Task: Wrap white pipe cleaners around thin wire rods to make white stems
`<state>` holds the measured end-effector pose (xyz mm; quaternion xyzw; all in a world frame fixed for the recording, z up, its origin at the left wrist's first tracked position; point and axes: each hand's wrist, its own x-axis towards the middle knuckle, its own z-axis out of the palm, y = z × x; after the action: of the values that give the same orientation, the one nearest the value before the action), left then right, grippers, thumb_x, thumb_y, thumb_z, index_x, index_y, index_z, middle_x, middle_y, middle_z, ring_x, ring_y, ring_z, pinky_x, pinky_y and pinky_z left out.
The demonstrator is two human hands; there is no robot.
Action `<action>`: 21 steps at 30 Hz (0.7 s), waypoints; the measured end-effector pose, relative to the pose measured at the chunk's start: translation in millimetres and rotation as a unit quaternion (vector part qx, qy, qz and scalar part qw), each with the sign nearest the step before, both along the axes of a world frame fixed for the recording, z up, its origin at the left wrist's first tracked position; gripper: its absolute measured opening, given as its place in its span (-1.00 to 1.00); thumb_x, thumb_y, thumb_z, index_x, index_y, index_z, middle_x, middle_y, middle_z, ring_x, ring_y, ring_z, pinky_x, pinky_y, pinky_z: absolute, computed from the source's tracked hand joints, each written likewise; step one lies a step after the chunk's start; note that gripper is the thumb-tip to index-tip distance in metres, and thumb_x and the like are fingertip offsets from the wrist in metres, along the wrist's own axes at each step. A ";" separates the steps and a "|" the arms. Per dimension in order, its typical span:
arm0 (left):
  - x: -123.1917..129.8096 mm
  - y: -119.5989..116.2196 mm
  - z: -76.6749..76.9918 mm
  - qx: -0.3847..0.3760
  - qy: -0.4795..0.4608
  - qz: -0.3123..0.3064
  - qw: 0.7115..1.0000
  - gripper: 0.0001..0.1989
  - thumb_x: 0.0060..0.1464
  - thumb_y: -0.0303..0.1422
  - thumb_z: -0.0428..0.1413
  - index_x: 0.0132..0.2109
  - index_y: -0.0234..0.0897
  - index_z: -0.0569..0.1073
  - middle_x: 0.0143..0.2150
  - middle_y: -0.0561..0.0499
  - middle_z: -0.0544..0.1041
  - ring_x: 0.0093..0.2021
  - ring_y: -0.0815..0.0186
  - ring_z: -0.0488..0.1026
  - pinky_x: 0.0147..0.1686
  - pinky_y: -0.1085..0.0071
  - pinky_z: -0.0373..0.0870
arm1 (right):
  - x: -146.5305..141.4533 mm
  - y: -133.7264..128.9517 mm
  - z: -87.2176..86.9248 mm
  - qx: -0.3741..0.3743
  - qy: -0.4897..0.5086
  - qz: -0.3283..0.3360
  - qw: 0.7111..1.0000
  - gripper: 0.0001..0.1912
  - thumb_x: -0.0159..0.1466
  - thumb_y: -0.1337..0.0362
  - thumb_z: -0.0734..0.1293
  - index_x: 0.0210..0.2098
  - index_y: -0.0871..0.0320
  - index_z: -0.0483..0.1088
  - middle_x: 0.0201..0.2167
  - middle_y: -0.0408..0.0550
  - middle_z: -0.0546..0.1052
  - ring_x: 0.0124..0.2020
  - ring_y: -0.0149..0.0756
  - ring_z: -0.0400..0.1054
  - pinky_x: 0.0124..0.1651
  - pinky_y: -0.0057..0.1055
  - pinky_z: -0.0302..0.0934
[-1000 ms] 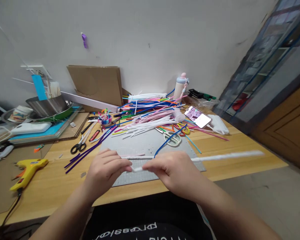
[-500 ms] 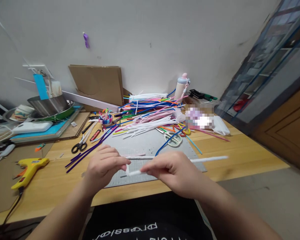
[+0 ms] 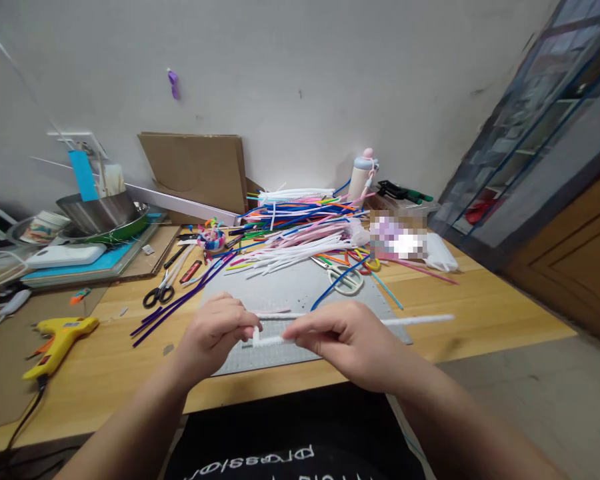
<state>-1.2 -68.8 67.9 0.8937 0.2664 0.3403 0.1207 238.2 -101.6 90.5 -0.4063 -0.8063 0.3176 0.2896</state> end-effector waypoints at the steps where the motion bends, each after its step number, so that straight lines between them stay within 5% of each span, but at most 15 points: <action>1: 2.3 -1.3 -3.6 -0.020 -0.006 0.004 1.000 -0.82 0.19 -0.45 -0.04 -0.34 -0.25 0.41 -0.54 0.13 0.48 -0.48 0.42 0.39 -0.34 0.39 0.16 | -0.7 1.4 -2.4 -0.009 0.032 -0.031 0.999 -0.80 0.25 0.23 0.26 -0.24 0.03 0.53 -0.35 -0.13 0.59 -0.34 -0.35 0.46 -0.32 -0.51 0.31; 5: 15.4 -15.1 -13.7 -0.082 -0.003 0.059 0.995 -0.83 0.19 -0.44 -0.08 -0.26 -0.24 0.40 -0.50 0.11 0.50 -0.46 0.37 0.40 -0.34 0.37 0.23 | -3.7 6.2 -15.9 0.059 0.064 -0.136 0.987 -0.80 0.25 0.26 0.26 -0.22 0.03 0.52 -0.30 -0.11 0.59 -0.28 -0.28 0.46 -0.25 -0.42 0.34; 8: 22.1 -23.1 -17.2 -0.174 -0.044 0.100 0.979 -0.68 0.19 -0.44 -0.09 0.10 -0.21 0.24 -0.50 0.10 0.51 -0.47 0.35 0.42 -0.38 0.38 0.31 | -4.4 7.4 -20.6 0.128 0.018 -0.149 0.980 -0.77 0.26 0.31 0.24 -0.17 -0.01 0.50 -0.23 -0.12 0.58 -0.21 -0.28 0.45 -0.19 -0.38 0.32; 10: 23.8 -24.3 -20.4 -0.258 -0.091 0.085 0.958 -0.54 0.20 -0.45 -0.11 0.23 -0.18 0.05 -0.50 0.11 0.50 -0.50 0.38 0.44 -0.40 0.41 0.35 | -4.5 7.5 -20.1 0.149 -0.016 -0.154 0.977 -0.75 0.27 0.32 0.22 -0.15 -0.02 0.49 -0.21 -0.13 0.57 -0.21 -0.28 0.45 -0.20 -0.38 0.32; 13: 23.8 -21.4 -26.1 -0.325 -0.154 0.059 0.931 -0.64 0.21 -0.45 -0.12 0.15 -0.17 0.19 -0.53 0.11 0.48 -0.50 0.40 0.44 -0.39 0.43 0.39 | -5.2 7.2 -17.7 0.160 -0.059 -0.156 0.973 -0.74 0.27 0.34 0.21 -0.15 -0.03 0.49 -0.23 -0.15 0.58 -0.24 -0.29 0.45 -0.23 -0.40 0.31; 16: 23.8 -16.3 -29.1 -0.266 -0.164 0.095 0.945 -0.78 0.18 -0.40 -0.03 -0.03 -0.19 0.37 -0.39 0.03 0.52 -0.37 0.35 0.46 -0.35 0.41 0.39 | -6.9 6.7 -16.2 0.161 -0.092 -0.147 0.972 -0.72 0.26 0.35 0.21 -0.16 -0.05 0.49 -0.25 -0.18 0.58 -0.26 -0.31 0.46 -0.28 -0.43 0.29; 19: 24.5 -12.0 -28.4 -0.118 -0.137 0.139 0.974 -0.89 0.11 -0.38 0.07 -0.21 -0.23 0.46 -0.22 -0.06 0.51 -0.20 0.28 0.43 -0.25 0.33 0.37 | -8.4 6.8 -15.2 0.149 -0.110 -0.128 0.974 -0.72 0.26 0.35 0.20 -0.17 -0.06 0.49 -0.25 -0.18 0.58 -0.26 -0.32 0.45 -0.30 -0.46 0.26; 21: 24.7 -10.4 -27.3 -0.017 -0.109 0.157 0.981 -0.93 0.09 -0.41 0.09 -0.29 -0.25 0.47 -0.27 -0.04 0.51 -0.22 0.27 0.42 -0.21 0.29 0.33 | -8.5 8.3 -14.3 0.126 -0.123 -0.120 0.977 -0.75 0.27 0.31 0.21 -0.17 -0.06 0.48 -0.26 -0.18 0.58 -0.28 -0.32 0.45 -0.31 -0.46 0.23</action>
<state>23.5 -79.2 40.6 0.7961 0.3942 0.4460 0.1091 229.7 -93.4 76.3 -0.4960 -0.8150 0.1240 0.2728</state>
